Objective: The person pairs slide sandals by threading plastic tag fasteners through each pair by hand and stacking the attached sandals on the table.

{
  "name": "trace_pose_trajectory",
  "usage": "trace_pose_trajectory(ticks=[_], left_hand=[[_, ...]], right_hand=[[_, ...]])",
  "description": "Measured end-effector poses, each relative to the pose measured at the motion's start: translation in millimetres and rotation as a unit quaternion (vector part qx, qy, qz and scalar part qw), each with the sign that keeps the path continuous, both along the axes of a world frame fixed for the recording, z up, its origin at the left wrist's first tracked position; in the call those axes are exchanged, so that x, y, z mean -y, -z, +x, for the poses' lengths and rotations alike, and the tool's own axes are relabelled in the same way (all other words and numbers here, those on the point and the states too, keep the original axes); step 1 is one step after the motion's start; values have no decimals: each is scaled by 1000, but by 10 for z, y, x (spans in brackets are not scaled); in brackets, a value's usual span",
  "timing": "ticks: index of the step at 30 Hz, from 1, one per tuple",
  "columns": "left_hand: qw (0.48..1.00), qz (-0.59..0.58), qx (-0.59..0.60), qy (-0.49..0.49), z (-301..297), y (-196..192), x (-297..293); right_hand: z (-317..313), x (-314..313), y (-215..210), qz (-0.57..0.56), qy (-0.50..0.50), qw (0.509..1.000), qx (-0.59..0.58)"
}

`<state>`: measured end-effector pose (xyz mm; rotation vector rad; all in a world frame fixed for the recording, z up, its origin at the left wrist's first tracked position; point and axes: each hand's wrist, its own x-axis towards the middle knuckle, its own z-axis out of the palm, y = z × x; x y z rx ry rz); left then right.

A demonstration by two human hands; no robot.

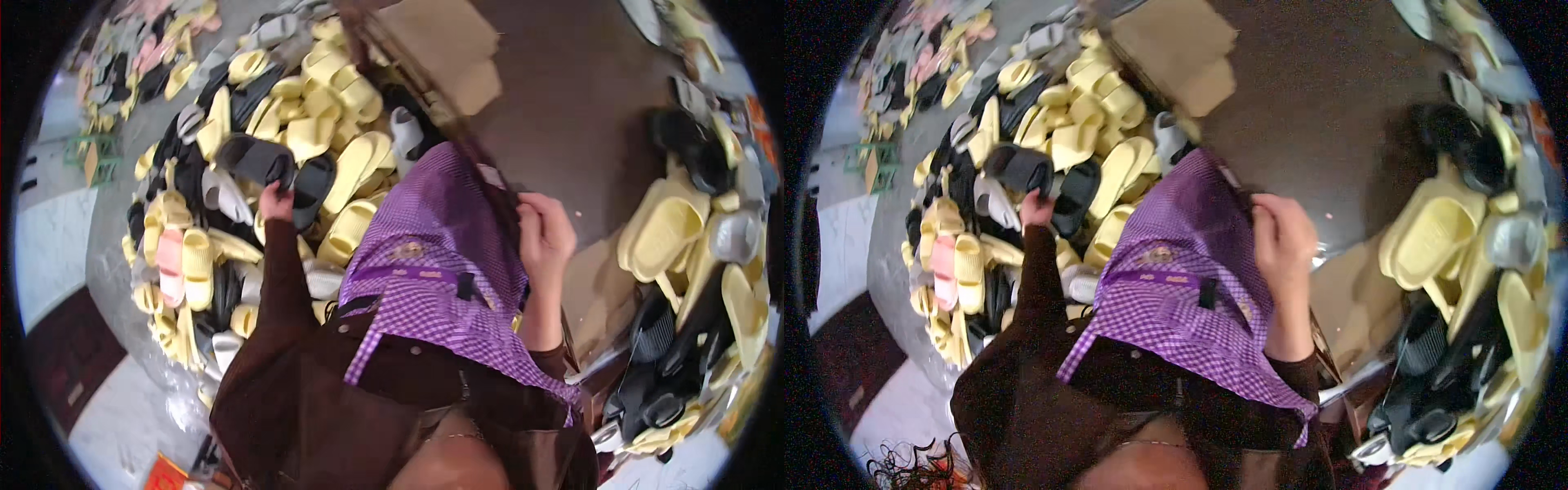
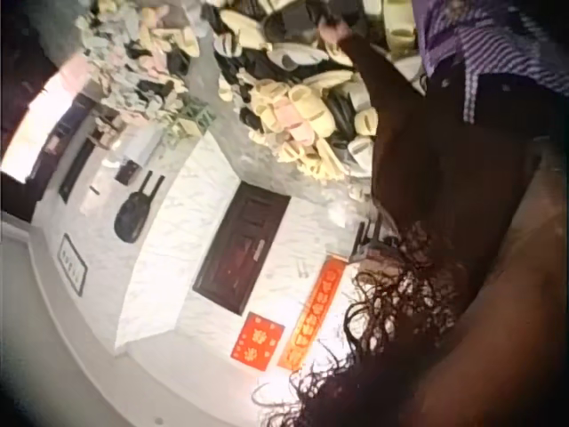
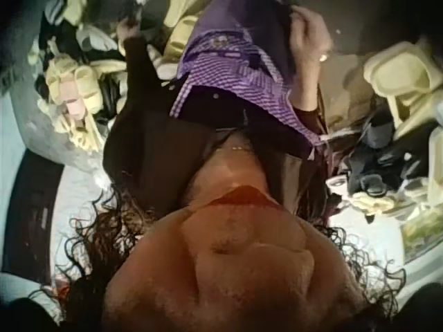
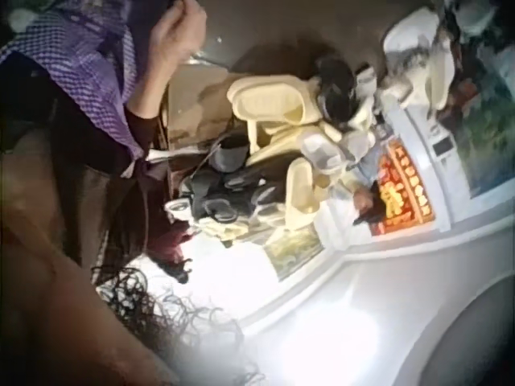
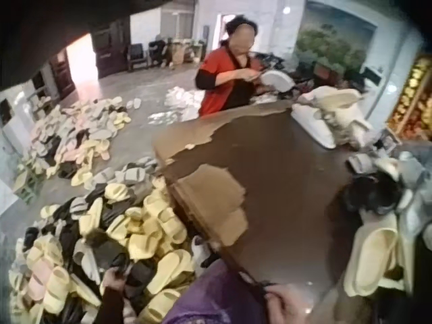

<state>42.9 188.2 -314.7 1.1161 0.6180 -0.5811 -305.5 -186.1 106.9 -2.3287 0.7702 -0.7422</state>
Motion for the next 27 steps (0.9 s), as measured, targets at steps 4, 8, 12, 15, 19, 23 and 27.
trace_pose_trajectory(ticks=[4, 8, 12, 15, 19, 23, 27], left_hand=[[990, -44, 132, 31, -266, -1349, 316], [948, -132, 239, 163, -554, -3375, 1154], [866, -150, 363, 308, -599, -4115, 1519], [776, -166, 360, 491, -916, -4417, 2163], [691, -183, 308, 627, -1366, -4522, 2737], [655, -189, 283, 675, -1590, -4436, 2948], [758, -255, 227, 555, -1778, -4500, 3050]], right_hand=[[-74, 35, -48, -6, 14, 999, 36], [-276, 161, -105, 177, -2, 977, 119], [-392, 276, -386, 325, -12, 917, 231], [-581, 391, -597, 365, 45, 878, 307], [-929, 574, -706, 339, 115, 835, 418], [-1268, 613, -789, 347, 169, 816, 430], [-1425, 710, -758, 348, 190, 786, 475]])
